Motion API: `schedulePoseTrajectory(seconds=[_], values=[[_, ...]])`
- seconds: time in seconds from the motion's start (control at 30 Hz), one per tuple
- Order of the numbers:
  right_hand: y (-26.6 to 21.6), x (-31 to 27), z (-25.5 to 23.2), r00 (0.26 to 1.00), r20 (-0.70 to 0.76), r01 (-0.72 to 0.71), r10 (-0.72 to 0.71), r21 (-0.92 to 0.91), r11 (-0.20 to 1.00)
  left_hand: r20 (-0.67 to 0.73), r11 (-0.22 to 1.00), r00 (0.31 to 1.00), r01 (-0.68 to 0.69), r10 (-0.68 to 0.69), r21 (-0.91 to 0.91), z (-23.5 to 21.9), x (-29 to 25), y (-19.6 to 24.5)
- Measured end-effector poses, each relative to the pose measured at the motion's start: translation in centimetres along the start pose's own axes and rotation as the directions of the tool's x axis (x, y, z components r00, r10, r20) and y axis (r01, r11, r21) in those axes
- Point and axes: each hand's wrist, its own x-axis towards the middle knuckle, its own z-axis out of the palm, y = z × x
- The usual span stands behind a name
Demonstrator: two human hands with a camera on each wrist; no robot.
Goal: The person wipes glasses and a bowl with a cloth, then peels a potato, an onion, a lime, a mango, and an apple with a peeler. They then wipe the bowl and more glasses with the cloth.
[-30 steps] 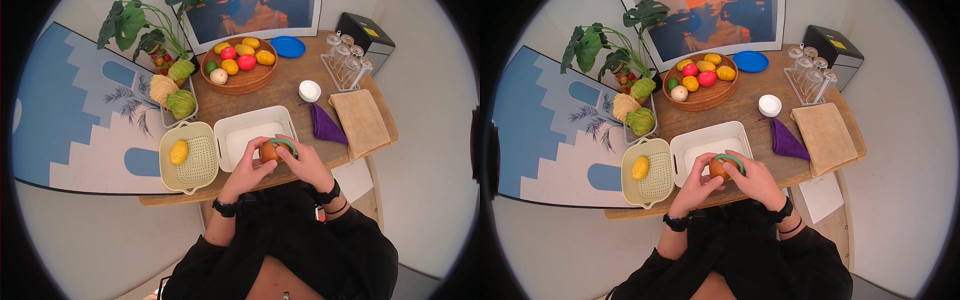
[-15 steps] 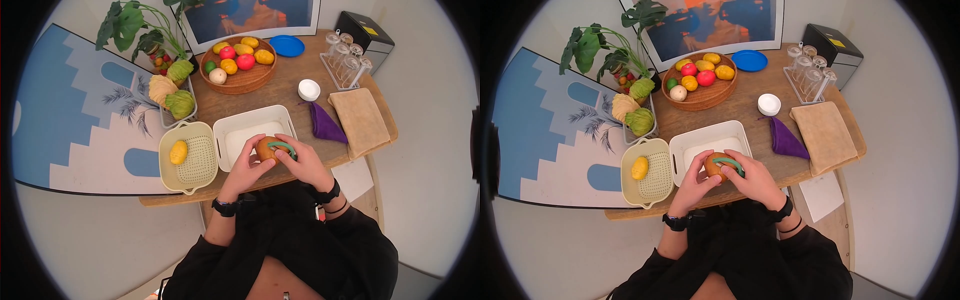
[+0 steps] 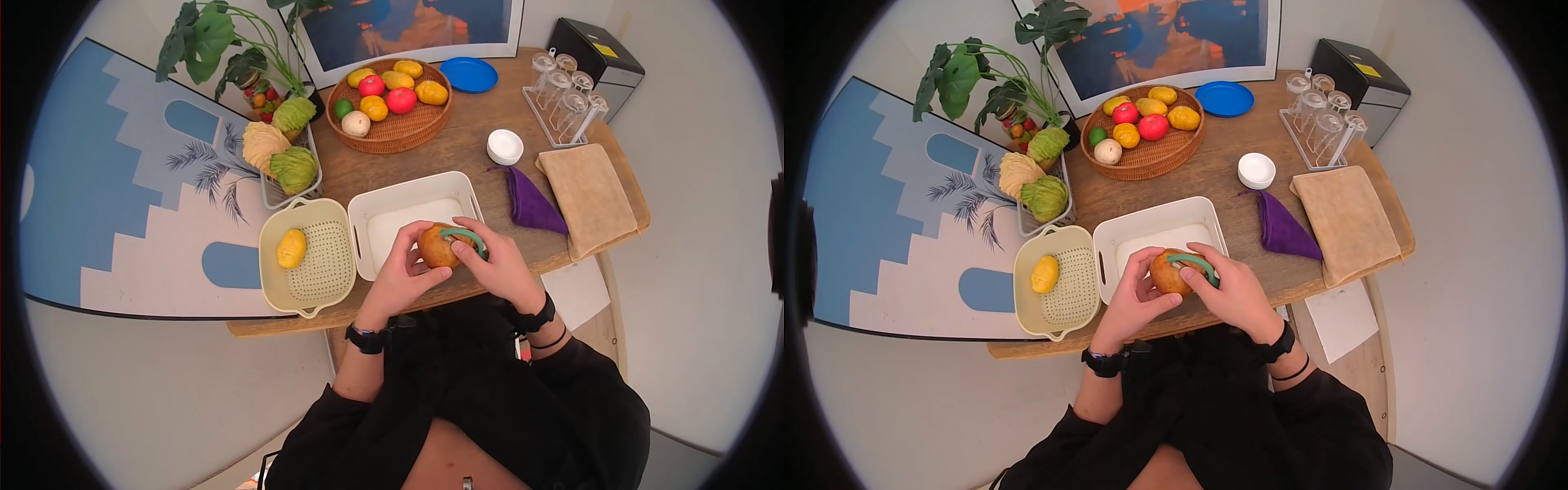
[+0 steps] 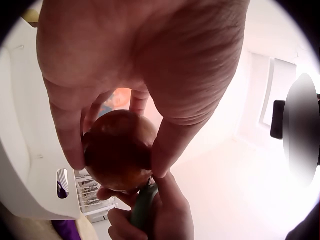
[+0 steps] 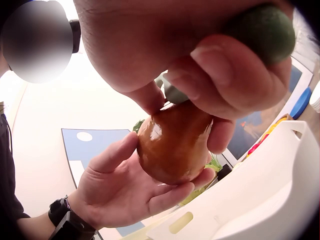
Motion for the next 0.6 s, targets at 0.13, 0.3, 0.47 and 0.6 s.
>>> schedulePoseTrajectory(seconds=[0.13, 0.3, 0.47, 0.6], values=[[-0.1, 0.0, 0.0, 1.0, -0.018, -0.002, 0.001, -0.007, 1.0, -0.051, 0.999, 0.999, 0.005, -0.007, -0.041, 0.5, 0.0, -0.2], [-0.1, 0.0, -0.2, 1.0, -0.007, -0.024, 0.024, -0.026, 0.999, 0.034, 0.993, 0.994, 0.103, -0.105, 0.061, -0.2, -0.1, 0.8], [0.1, -0.1, 0.0, 0.999, -0.001, -0.035, 0.035, -0.048, 0.998, 0.044, 0.989, 0.988, 0.148, -0.148, 0.012, 0.8, -0.4, 1.8], [0.1, -0.1, 0.1, 1.0, -0.027, 0.007, -0.008, -0.035, 0.999, -0.013, 0.973, 0.991, 0.125, -0.13, -0.196, 0.9, 0.1, 0.9]])
